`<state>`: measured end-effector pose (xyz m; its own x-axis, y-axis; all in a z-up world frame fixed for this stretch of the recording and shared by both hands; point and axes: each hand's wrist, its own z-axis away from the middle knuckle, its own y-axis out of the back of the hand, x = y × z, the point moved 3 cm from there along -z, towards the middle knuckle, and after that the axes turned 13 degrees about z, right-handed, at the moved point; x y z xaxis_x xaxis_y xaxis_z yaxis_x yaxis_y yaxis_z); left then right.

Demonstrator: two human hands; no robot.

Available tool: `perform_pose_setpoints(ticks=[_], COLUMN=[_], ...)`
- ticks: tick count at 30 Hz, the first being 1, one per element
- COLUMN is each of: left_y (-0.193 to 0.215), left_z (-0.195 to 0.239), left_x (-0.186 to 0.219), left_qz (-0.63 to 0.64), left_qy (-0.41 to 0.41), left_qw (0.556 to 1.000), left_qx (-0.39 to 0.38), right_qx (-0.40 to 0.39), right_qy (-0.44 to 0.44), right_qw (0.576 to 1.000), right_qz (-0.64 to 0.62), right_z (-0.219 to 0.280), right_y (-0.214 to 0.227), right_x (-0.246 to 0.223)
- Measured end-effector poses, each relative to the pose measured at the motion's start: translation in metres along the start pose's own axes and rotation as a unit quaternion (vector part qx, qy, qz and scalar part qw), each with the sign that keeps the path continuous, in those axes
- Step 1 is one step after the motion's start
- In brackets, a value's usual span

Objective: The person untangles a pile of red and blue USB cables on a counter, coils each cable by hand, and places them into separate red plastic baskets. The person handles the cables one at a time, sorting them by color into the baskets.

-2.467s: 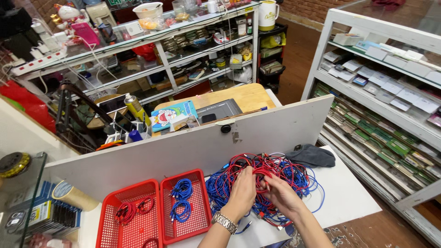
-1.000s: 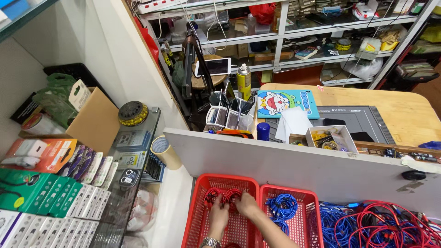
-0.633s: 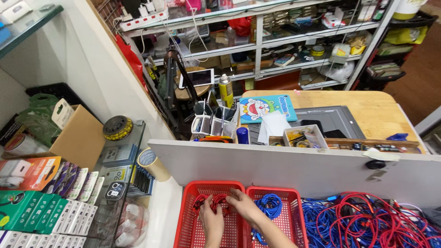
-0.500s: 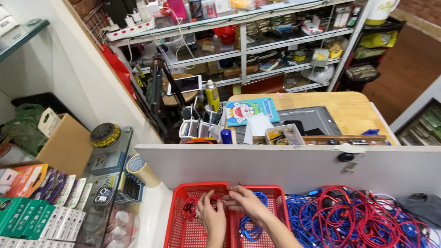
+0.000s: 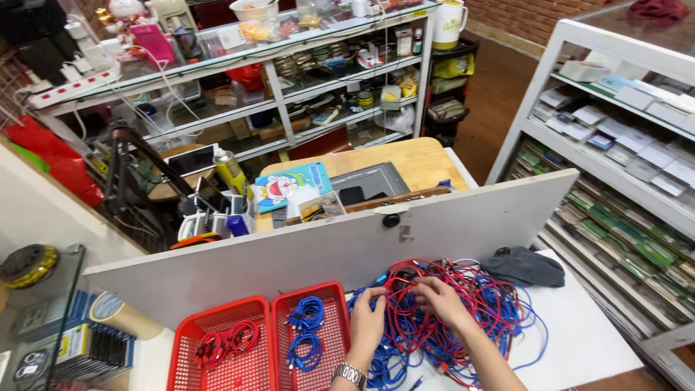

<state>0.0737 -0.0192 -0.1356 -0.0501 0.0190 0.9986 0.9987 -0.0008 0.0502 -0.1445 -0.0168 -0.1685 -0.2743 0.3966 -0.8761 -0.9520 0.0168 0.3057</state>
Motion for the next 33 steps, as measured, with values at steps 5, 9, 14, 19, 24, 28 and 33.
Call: perform_pose_setpoints(ticks=[5,9,14,19,24,28,33], left_y=[-0.046,-0.055,-0.040,-0.020,-0.016,-0.023,-0.042], left_z=[0.011,0.014,0.017,0.026,0.026,0.011,-0.013], left_x=[-0.016,-0.034,-0.068,-0.096,-0.104,-0.115,-0.097], left_qz=[-0.020,-0.034,-0.177,-0.228,-0.295,-0.175,0.115], left_qy=[0.053,0.084,0.135,0.196,0.239,0.218,0.189], left_qw=[0.998,0.996,0.973,0.951,0.925,0.960,0.971], left_qx=[-0.021,-0.018,0.060,0.066,0.010,-0.024,-0.086], right_qx=[0.168,0.161,0.094,0.053,-0.009,-0.082,-0.096], right_qy=[0.056,-0.002,0.026,0.115,0.056,0.062,0.078], right_qw=[0.965,0.938,0.873,0.876,0.920,0.946,0.964], right_qz=[0.192,0.307,0.478,0.465,0.388,0.308,0.236], right_z=[0.006,0.025,0.043,0.039,0.039,0.046,0.047], right_y=[0.058,0.059,0.028,0.020,0.023,0.016,0.007], right_x=[0.034,0.034,0.026,0.034,0.030,0.024,0.023])
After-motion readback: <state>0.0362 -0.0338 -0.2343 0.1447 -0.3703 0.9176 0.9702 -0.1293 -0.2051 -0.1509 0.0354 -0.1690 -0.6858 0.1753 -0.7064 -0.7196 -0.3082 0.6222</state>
